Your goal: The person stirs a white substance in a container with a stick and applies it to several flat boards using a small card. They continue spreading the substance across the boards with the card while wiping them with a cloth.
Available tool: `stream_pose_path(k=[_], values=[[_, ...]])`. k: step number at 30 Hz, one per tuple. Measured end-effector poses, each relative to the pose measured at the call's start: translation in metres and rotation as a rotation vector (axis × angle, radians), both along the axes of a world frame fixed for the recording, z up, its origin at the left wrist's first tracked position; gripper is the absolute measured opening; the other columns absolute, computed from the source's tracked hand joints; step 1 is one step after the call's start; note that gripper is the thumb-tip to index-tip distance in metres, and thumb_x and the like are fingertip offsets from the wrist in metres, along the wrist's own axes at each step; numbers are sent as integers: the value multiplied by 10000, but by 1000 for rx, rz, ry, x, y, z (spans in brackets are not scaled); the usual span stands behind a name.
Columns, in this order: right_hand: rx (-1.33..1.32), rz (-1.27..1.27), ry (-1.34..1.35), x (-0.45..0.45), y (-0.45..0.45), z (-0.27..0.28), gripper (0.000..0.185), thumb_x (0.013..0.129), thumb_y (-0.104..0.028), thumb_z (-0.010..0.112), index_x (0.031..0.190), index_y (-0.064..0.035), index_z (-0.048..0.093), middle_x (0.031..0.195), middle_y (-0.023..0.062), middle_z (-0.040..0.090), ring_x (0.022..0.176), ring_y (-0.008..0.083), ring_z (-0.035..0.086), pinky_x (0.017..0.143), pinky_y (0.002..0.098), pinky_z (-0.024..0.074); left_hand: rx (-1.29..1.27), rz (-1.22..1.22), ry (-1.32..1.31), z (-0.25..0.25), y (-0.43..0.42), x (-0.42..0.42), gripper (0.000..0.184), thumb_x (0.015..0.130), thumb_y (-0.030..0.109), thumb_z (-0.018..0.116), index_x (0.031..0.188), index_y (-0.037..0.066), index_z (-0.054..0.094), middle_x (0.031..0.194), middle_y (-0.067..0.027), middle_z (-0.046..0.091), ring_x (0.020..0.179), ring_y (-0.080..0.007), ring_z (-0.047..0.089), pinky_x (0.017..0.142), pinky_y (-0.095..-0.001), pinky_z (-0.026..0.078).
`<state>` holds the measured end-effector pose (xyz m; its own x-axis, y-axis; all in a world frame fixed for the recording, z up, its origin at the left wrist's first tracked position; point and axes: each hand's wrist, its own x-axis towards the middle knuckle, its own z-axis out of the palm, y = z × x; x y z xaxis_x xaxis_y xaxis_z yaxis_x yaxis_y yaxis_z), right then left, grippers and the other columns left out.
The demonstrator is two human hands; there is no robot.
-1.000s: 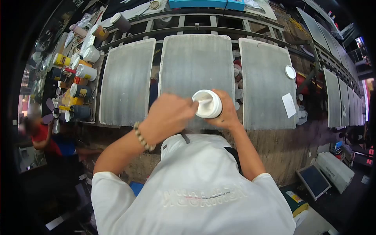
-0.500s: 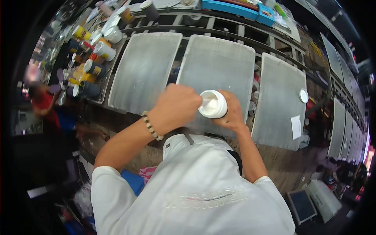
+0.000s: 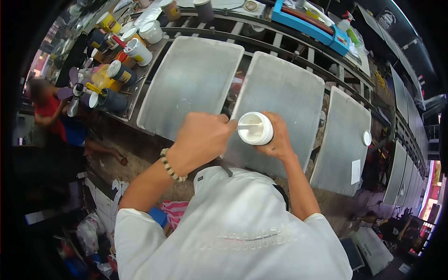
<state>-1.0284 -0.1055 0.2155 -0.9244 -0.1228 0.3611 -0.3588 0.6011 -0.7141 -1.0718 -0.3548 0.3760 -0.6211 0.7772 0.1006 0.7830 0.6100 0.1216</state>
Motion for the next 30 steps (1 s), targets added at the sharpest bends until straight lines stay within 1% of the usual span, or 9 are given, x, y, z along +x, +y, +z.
stream_pose_path(k=[4,6,10,19,22,25,27,28,30], values=[[-147,-16,-87,-24,-51,-3,936,472,-174,870,1338,-82,529,1291,161,600,1198,389,554,1026,486,421,11,-46,31,-4,-50,-23,198,759,93,640,943,101,713,704,-51,642,607,-254,666,536,-387,508],[1,11,1,-48,-73,0,933,471,-169,874,1334,-83,530,1291,158,600,1185,388,562,1023,486,432,16,-82,50,4,-80,-46,170,749,92,632,905,101,698,699,-55,636,619,-254,668,553,-383,510],[-33,-57,-62,-65,-125,9,939,457,-169,876,1328,-83,536,1292,149,601,1185,384,563,1016,484,438,-27,-87,61,2,-127,-82,163,753,103,633,902,102,699,700,-56,638,615,-259,666,550,-393,509],[175,-54,-77,-86,-175,12,928,483,-210,872,1346,-108,545,1296,122,605,1217,355,552,1025,478,420,-33,2,-167,-22,-184,-123,203,801,106,624,951,100,761,788,-87,705,673,-304,690,594,-404,527],[133,-75,-82,-86,-172,8,922,494,-222,865,1350,-106,543,1301,121,605,1223,353,551,1021,476,419,123,105,-303,-23,-198,-129,212,808,130,649,965,101,789,891,-134,730,720,-326,697,638,-391,543],[129,-81,-88,-88,-167,3,920,499,-226,860,1353,-102,541,1302,125,605,1230,353,548,1017,476,423,270,161,-443,-49,-212,-136,235,813,124,679,1010,52,787,916,-156,748,701,-274,712,597,-340,545],[85,-114,-90,-88,-160,3,909,500,-232,858,1343,-98,545,1285,131,614,1210,353,562,999,480,441,439,387,-995,-65,-215,-141,312,806,128,722,1074,-30,746,817,-170,732,607,-209,679,495,-338,499],[87,-118,-84,-88,-157,6,909,500,-232,858,1343,-98,545,1285,131,614,1210,353,562,999,480,441,569,403,-1146,-85,-219,-142,315,828,117,744,1091,-56,737,826,-141,724,570,-157,641,475,-281,479],[57,-114,-84,-89,-152,11,899,496,-229,860,1329,-93,550,1264,138,624,1182,357,578,980,481,461,653,432,-1209,-106,-220,-136,313,835,127,743,1093,-48,738,838,-135,730,548,-154,630,466,-267,466]])
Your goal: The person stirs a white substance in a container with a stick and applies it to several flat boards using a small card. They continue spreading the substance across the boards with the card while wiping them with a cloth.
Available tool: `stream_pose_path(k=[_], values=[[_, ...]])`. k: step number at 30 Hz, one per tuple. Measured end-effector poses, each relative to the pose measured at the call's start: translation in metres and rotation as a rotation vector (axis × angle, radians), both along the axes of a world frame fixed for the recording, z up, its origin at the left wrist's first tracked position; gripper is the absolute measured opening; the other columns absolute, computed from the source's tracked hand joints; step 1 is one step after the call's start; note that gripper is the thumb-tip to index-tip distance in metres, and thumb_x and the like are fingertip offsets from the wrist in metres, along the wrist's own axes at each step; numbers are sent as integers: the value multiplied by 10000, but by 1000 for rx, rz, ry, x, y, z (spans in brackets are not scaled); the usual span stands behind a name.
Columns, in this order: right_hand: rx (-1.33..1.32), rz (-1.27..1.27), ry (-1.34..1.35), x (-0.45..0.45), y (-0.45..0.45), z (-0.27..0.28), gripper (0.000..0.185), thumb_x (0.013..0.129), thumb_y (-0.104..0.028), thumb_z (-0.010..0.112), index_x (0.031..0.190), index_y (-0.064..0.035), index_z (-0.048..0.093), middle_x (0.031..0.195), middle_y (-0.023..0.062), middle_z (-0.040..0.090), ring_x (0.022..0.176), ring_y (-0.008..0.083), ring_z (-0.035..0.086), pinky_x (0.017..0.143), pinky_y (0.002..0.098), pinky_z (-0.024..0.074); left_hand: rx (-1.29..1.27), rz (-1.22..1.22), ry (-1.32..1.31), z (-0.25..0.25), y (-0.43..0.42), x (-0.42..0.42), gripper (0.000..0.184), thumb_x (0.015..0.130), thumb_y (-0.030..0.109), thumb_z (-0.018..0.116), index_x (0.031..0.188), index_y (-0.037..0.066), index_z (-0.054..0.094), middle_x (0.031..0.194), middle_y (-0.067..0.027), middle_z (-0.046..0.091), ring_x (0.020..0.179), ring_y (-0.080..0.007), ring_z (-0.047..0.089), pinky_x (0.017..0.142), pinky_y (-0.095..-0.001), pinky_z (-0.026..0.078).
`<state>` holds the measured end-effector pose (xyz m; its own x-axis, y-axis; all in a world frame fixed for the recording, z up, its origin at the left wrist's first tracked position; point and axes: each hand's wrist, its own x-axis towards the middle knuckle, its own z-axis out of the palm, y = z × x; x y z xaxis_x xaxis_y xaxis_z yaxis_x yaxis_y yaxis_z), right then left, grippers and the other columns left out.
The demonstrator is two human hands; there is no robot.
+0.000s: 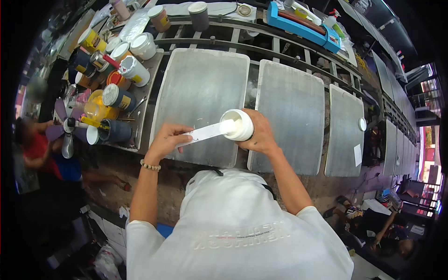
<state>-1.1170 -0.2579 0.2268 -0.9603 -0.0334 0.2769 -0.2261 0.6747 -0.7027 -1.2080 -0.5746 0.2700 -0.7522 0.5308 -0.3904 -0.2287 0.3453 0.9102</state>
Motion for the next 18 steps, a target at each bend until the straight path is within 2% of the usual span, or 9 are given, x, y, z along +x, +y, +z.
stream_pose_path(k=[1,4,5,7,9,10,12,16,18], values=[[-7,-7,7,0,3,1,899,496,-229,860,1329,-93,550,1264,138,624,1182,357,578,980,481,461,70,58,-73,-6,0,4,311,841,137,742,1095,-41,739,849,-129,736,527,-151,620,457,-253,453],[-48,-35,43,0,11,0,891,491,-225,862,1318,-103,555,1249,137,630,1158,358,590,973,475,471,53,109,-141,-8,5,14,333,840,151,753,1131,-8,730,851,-109,743,519,-117,607,435,-228,404],[-101,-28,-19,0,14,0,897,489,-227,865,1322,-111,553,1243,137,629,1158,359,589,971,471,473,87,151,-171,-9,11,17,341,840,155,755,1140,-4,725,847,-107,745,514,-108,604,428,-222,389],[-161,-25,-81,-1,19,-1,903,487,-228,868,1326,-118,551,1238,136,628,1157,360,588,970,467,475,107,161,-175,-17,19,22,344,851,149,751,1156,-7,717,846,-116,745,513,-112,614,429,-217,403],[-143,-21,-124,-2,23,-1,954,505,-239,889,1367,-65,519,1267,164,609,1171,368,594,993,446,489,186,217,-187,-22,28,25,347,857,139,752,1168,-9,704,841,-123,742,522,-121,628,434,-216,432],[-148,-30,-128,-2,24,0,954,505,-239,889,1367,-65,519,1267,164,609,1171,368,594,993,446,489,180,209,-192,-25,31,27,347,857,139,752,1168,-9,704,841,-123,742,522,-121,628,434,-216,432],[-204,-68,-166,-3,25,2,949,517,-244,890,1372,-71,517,1275,166,603,1181,364,593,999,445,483,251,221,-225,-29,39,29,334,877,101,731,1189,-2,671,849,-136,728,579,-163,671,470,-245,510],[-233,-109,-175,-13,24,-6,949,527,-233,893,1380,-71,510,1275,160,601,1188,352,593,1010,437,477,345,295,-242,-47,49,29,343,887,97,724,1208,9,641,885,-143,720,609,-179,683,515,-272,556],[-340,-141,-157,-19,18,-11,948,504,-250,882,1365,-98,516,1243,167,603,1170,374,583,990,467,482,413,287,-298,-48,50,21,350,894,93,718,1221,14,622,908,-147,711,628,-187,688,552,-298,585]])
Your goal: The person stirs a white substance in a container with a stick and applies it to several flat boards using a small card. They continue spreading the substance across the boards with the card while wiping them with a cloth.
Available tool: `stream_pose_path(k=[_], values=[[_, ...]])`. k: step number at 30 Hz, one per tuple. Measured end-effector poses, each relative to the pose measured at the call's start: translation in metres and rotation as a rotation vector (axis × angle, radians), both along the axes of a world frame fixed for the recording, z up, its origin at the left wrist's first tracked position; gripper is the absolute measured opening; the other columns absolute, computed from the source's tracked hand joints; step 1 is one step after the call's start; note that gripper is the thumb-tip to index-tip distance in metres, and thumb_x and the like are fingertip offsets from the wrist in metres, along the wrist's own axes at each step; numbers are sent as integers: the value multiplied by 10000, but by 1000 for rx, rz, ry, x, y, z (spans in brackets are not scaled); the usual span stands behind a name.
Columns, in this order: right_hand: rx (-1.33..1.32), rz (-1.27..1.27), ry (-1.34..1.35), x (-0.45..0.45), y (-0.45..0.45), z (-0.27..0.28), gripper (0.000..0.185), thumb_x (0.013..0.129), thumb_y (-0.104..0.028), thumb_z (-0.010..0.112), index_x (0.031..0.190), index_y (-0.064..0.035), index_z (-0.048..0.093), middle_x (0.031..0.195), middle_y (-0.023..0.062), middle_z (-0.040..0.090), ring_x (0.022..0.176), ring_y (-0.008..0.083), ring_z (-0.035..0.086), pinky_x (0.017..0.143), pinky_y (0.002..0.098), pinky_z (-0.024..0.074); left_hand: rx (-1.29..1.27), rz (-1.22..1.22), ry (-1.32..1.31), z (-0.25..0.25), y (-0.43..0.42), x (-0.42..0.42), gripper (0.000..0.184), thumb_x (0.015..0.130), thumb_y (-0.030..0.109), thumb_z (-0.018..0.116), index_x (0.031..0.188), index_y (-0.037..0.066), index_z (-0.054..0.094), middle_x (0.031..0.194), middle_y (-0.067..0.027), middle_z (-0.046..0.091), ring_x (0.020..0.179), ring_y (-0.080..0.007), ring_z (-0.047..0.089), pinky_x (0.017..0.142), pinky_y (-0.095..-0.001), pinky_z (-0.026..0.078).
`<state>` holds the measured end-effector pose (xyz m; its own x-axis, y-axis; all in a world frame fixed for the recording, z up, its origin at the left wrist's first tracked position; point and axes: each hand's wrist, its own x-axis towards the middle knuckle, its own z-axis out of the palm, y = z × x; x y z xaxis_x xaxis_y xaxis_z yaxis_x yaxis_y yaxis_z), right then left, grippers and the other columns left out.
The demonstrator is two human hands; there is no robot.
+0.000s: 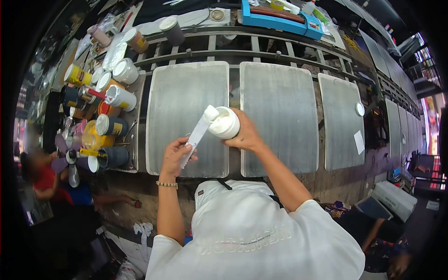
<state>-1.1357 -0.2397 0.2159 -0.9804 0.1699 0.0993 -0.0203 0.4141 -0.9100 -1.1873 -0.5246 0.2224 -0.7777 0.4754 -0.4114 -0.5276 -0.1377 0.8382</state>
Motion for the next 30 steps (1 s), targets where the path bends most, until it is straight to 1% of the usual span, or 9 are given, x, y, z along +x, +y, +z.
stream_pose_path(k=[6,11,13,17,21,22,23,25,30], values=[[-64,-41,-10,-33,-25,-5,965,515,-256,891,1375,-61,500,1297,180,583,1206,370,572,1028,451,462,52,-105,85,19,-13,-52,353,933,132,698,1244,1,593,930,-154,710,663,-193,702,562,-282,567],[-93,-96,-34,-52,-50,-15,976,518,-236,906,1382,-46,493,1294,177,582,1219,348,571,1044,433,448,71,-46,100,5,-51,-98,354,970,148,662,1277,9,555,1037,-170,706,704,-196,704,565,-279,565],[-69,-133,2,-48,-57,-14,984,522,-231,921,1383,-41,484,1288,170,584,1222,334,573,1045,424,450,35,79,110,-8,-62,-116,332,986,160,639,1272,19,549,1101,-183,706,750,-190,708,567,-261,557],[-87,-212,-147,-20,-70,-8,1001,530,-208,929,1395,-33,457,1293,159,581,1227,304,572,1046,421,456,-235,140,226,-83,-99,-161,317,1015,220,606,1279,55,547,1152,-124,719,813,-140,690,641,-259,532],[-82,-231,-189,23,-74,-17,994,534,-195,928,1392,-28,455,1291,153,584,1224,295,575,1039,424,461,-545,188,384,-110,-99,-190,351,1050,285,531,1297,54,620,1133,-105,727,892,-143,674,704,-276,536],[-78,-228,-157,33,-74,-18,989,535,-190,929,1389,-27,456,1287,153,588,1223,294,577,1039,425,463,-612,199,443,-116,-97,-194,378,1050,302,515,1277,35,658,1106,-136,723,922,-201,678,758,-304,534],[-76,-226,-123,40,-74,-19,985,536,-185,930,1385,-26,457,1283,152,591,1222,294,579,1039,427,465,-606,194,445,-121,-94,-198,378,1050,302,515,1277,35,658,1106,-136,723,922,-201,678,758,-304,534],[-71,-240,-150,55,-76,-13,983,532,-176,933,1381,-30,460,1287,153,588,1218,290,582,1042,429,465,-829,241,630,-137,-93,-203,365,1039,297,525,1261,50,676,1070,-166,694,950,-273,664,821,-364,519],[-80,-348,-165,96,-75,-20,1016,513,-168,944,1387,-37,442,1277,143,586,1205,267,582,1036,421,468,-982,270,775,-145,-77,-208,359,1036,304,514,1250,75,690,1018,-180,630,959,-328,623,877,-406,487]])
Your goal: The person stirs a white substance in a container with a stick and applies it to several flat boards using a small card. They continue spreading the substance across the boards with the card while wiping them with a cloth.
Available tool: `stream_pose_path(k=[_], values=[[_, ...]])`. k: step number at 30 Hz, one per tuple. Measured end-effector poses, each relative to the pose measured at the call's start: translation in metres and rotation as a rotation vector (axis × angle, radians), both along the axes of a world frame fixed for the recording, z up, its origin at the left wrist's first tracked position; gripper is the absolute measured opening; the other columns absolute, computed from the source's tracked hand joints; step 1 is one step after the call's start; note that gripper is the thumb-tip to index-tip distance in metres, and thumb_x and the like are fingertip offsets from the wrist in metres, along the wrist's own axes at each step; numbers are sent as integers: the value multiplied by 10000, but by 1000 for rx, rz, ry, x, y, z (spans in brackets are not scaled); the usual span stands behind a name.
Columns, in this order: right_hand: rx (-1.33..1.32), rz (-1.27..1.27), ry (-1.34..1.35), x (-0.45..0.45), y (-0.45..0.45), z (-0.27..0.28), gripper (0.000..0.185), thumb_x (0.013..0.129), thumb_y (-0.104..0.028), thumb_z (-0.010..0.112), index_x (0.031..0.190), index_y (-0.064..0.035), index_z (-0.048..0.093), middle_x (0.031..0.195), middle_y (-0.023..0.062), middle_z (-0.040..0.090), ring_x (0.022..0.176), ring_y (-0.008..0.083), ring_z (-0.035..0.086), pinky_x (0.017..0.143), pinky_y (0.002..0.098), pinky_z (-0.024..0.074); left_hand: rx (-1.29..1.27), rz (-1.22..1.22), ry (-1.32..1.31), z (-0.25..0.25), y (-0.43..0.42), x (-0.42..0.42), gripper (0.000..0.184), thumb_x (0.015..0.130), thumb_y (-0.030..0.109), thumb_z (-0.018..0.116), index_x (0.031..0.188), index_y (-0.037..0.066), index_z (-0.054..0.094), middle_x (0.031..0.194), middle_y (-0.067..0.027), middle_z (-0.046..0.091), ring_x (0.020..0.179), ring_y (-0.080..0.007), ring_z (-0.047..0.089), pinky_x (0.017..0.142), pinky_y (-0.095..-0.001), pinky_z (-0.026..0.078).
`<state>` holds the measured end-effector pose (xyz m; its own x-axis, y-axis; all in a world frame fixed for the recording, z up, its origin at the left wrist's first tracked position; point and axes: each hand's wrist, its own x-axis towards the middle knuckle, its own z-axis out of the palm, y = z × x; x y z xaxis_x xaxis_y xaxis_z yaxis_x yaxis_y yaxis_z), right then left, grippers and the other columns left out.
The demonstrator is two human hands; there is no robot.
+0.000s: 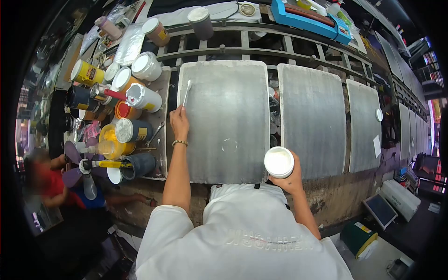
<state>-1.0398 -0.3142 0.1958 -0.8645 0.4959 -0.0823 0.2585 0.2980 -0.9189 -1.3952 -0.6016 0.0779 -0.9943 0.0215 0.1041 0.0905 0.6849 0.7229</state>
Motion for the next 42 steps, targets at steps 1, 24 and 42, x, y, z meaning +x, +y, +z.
stream_pose_path(k=[1,24,42], values=[[5,-32,-14,4,1,-1,1027,509,-176,951,1387,-39,436,1274,135,585,1206,260,578,1037,417,464,-50,8,41,2,6,-2,362,1039,308,508,1248,78,693,1013,-177,614,956,-328,613,875,-408,484],[53,-180,-6,46,33,7,1036,530,-190,953,1408,-33,424,1274,137,580,1194,267,581,1033,413,461,-737,-325,373,28,113,18,368,868,63,580,1208,153,689,1074,-131,580,890,-327,600,741,-438,524],[572,51,114,-19,110,14,925,515,-221,882,1360,-81,533,1302,157,601,1191,373,563,1011,488,431,-236,-1186,105,257,151,138,175,950,171,626,1026,60,738,877,-86,635,714,-281,636,649,-370,513]])
